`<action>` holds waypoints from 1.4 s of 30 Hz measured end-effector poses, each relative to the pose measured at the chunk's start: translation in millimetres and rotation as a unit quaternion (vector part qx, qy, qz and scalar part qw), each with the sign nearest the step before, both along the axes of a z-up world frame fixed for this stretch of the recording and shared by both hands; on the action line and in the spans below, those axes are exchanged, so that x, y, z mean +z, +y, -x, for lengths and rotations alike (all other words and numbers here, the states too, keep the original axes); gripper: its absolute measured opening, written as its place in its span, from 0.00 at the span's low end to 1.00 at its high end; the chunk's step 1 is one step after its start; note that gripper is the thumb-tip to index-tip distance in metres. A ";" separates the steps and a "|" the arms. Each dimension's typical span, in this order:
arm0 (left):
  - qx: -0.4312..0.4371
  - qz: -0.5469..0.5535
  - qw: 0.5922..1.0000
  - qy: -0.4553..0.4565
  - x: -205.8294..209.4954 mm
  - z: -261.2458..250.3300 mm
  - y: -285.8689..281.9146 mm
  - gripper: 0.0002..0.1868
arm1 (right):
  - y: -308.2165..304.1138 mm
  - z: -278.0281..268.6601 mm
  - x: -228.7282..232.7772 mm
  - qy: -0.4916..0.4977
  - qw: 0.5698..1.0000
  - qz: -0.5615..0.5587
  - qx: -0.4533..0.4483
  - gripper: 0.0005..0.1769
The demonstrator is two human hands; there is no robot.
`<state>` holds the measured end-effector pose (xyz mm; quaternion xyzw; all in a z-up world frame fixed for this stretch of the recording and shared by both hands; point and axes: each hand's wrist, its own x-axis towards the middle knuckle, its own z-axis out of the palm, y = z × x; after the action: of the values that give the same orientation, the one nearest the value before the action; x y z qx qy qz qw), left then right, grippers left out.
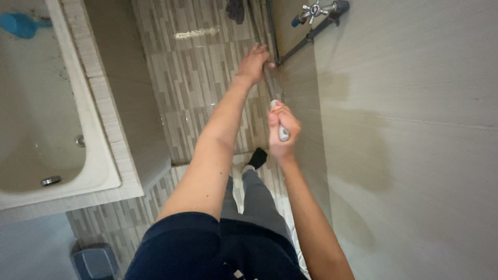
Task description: The person mops a tiled bathroom floor using a mop, moving the mop head back and forth across the floor surface between the bathtub and the toilet.
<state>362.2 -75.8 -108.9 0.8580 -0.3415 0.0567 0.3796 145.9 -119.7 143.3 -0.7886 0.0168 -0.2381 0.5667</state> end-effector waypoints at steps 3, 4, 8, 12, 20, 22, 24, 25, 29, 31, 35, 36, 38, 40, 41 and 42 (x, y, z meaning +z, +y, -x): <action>-0.021 0.029 0.996 0.078 22.5 18.4 -4.5 0.14 | -3.6 12.5 20.8 -0.013 0.999 -0.015 -0.036 0.11; -0.022 0.028 0.997 0.075 33.8 25.3 -7.5 0.14 | -3.4 16.8 30.5 -0.031 0.998 -0.033 -0.051 0.13; -0.024 0.075 0.992 0.095 83.3 62.3 -14.5 0.16 | -11.1 25.5 77.3 -0.108 0.984 -0.127 -0.070 0.16; -0.017 0.160 0.985 0.069 127.5 100.0 -7.1 0.20 | -12.0 38.2 126.7 -0.134 0.975 -0.172 -0.037 0.20; 0.000 0.121 0.985 0.123 149.5 107.9 29.0 0.24 | 18.0 27.4 147.9 -0.214 0.950 -0.219 -0.056 0.16; 0.015 0.146 0.988 0.056 132.0 92.2 32.9 0.22 | 31.0 23.3 140.4 -0.191 0.972 -0.138 0.006 0.21; 0.062 0.170 0.981 0.068 111.5 80.4 35.4 0.21 | 33.0 17.1 127.4 -0.168 0.980 -0.107 0.007 0.19; 0.062 0.171 0.981 0.073 99.1 78.7 37.8 0.21 | 33.2 20.5 116.6 -0.139 0.988 -0.074 0.007 0.17; 0.055 0.131 0.989 0.033 69.8 45.5 62.6 0.13 | 43.6 18.1 66.0 -0.088 0.996 0.020 0.027 0.12; 0.059 0.113 0.991 0.032 61.6 46.1 75.1 0.13 | 55.6 21.9 48.6 -0.058 0.997 -0.015 0.039 0.14; -0.001 0.091 0.995 0.034 61.1 46.6 78.5 0.12 | 62.8 25.5 49.8 -0.029 0.999 -0.034 -0.024 0.14; -0.002 0.111 0.993 0.036 62.2 50.6 73.4 0.12 | 61.3 30.4 54.9 -0.028 0.999 -0.035 -0.021 0.14; 0.006 0.113 0.993 0.031 68.9 58.6 62.3 0.12 | 49.3 36.1 69.2 -0.023 0.997 -0.069 -0.034 0.17; 0.014 0.115 0.993 0.029 82.1 76.8 51.2 0.13 | 41.1 35.7 81.7 -0.129 0.982 -0.137 -0.007 0.18; 0.012 0.145 0.989 0.025 92.4 86.8 46.1 0.12 | 36.5 37.8 89.8 -0.153 0.975 -0.164 0.006 0.18; 0.009 0.175 0.984 0.022 104.4 97.0 45.2 0.12 | 32.2 41.7 99.1 -0.176 0.966 -0.190 0.018 0.18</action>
<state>265.2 -30.6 -4.5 0.7827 -0.3101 0.1000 0.5304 104.1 -87.5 242.4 -0.6124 -0.0523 -0.3549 0.7044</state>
